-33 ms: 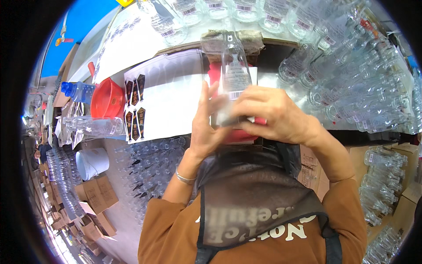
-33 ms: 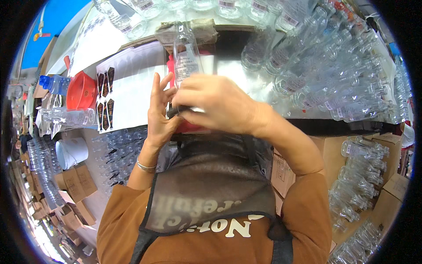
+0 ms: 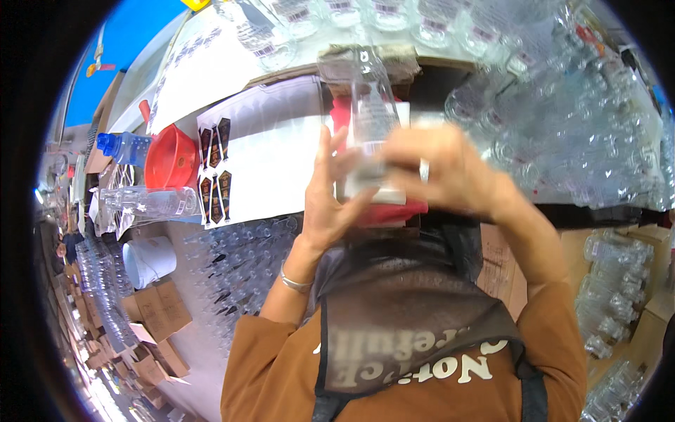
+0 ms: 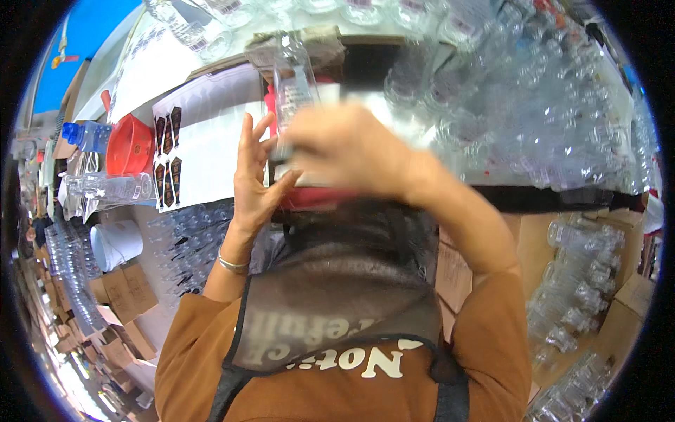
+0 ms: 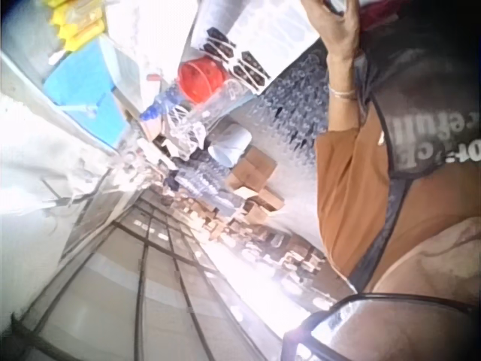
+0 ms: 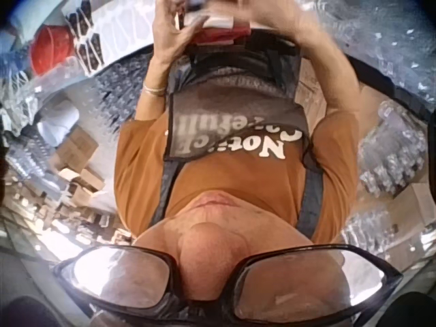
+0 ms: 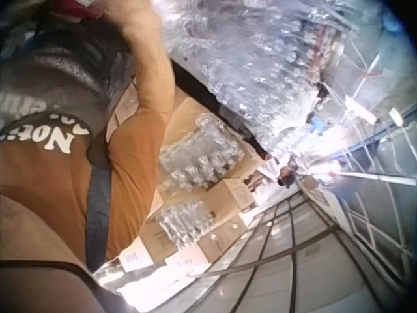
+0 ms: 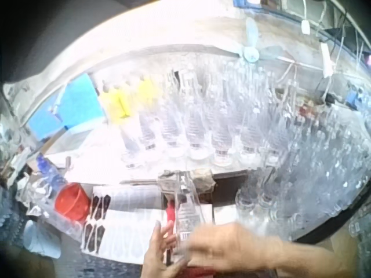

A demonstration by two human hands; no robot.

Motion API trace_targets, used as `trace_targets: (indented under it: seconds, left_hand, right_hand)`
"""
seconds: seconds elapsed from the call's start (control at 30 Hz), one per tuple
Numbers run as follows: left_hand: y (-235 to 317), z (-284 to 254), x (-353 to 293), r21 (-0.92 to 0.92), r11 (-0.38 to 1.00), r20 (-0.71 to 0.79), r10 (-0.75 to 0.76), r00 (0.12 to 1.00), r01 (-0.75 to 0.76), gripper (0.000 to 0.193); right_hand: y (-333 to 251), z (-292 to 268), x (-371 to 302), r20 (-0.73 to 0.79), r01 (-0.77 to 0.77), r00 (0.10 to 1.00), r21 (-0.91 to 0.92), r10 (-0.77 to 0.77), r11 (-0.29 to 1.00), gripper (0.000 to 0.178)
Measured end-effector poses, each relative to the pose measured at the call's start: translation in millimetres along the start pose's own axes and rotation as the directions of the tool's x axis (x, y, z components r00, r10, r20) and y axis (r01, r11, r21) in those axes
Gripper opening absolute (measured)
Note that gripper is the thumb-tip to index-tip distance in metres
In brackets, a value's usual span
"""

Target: The person repeatedly picks up clear plastic bottles, applies a dark rectangular label to each bottle, and places the labeled bottles into a cardboard box. The person handles the bottles one at a time, using both hands to position and smooth the labels before moving each bottle to the box.

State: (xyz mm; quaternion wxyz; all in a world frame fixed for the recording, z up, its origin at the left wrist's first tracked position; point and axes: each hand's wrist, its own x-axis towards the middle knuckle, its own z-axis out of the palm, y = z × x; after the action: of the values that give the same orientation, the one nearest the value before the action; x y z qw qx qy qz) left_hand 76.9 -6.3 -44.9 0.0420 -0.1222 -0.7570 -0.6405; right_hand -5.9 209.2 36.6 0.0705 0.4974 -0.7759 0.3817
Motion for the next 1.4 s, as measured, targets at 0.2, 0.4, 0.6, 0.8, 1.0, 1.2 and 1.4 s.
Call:
trace_targets:
  seconds: [0.2, 0.4, 0.6, 0.8, 1.0, 1.2, 1.4]
  left_hand:
    - [-5, -4, 1, 0.005, 0.999, -0.004, 0.045, 0.999, -0.045, 0.104]
    - [3, 3, 1, 0.088, 0.995, -0.034, 0.054, 0.998, -0.050, 0.101]
    - [14, 11, -2, 0.224, 0.973, -0.072, 0.067, 0.995, -0.049, 0.099]
    - [22, -14, 12, -0.085, 0.996, -0.107, -0.027, 0.994, 0.018, 0.082]
    - [10, -3, 83, -0.195, 0.953, -0.088, -0.252, 0.964, 0.231, 0.076]
    - [19, 18, 85, -0.185, 0.951, -0.142, -0.275, 0.951, 0.247, 0.070]
    - [51, 44, 23, 0.123, 0.953, -0.050, 0.286, 0.957, -0.278, 0.080]
  right_hand:
    - [4, 5, -19, -0.369, -0.094, 0.918, 0.146, 0.142, 0.985, 0.024]
    - [4, -5, -20, -0.316, -0.358, 0.881, 0.037, 0.351, 0.933, 0.024]
    - [58, -5, 7, -0.116, -0.222, 0.970, -0.081, 0.212, 0.972, 0.023]
    - [-21, -5, 7, -0.104, -0.011, 0.995, -0.152, -0.004, 0.988, 0.024]
    - [-18, 3, -39, -0.116, -0.393, 0.846, 0.526, 0.521, 0.755, 0.025]
    - [30, -29, 8, -0.248, -0.450, 0.750, 0.489, 0.614, 0.747, 0.040]
    - [-50, -43, 10, -0.383, -0.314, 0.856, 0.147, 0.347, 0.938, 0.044]
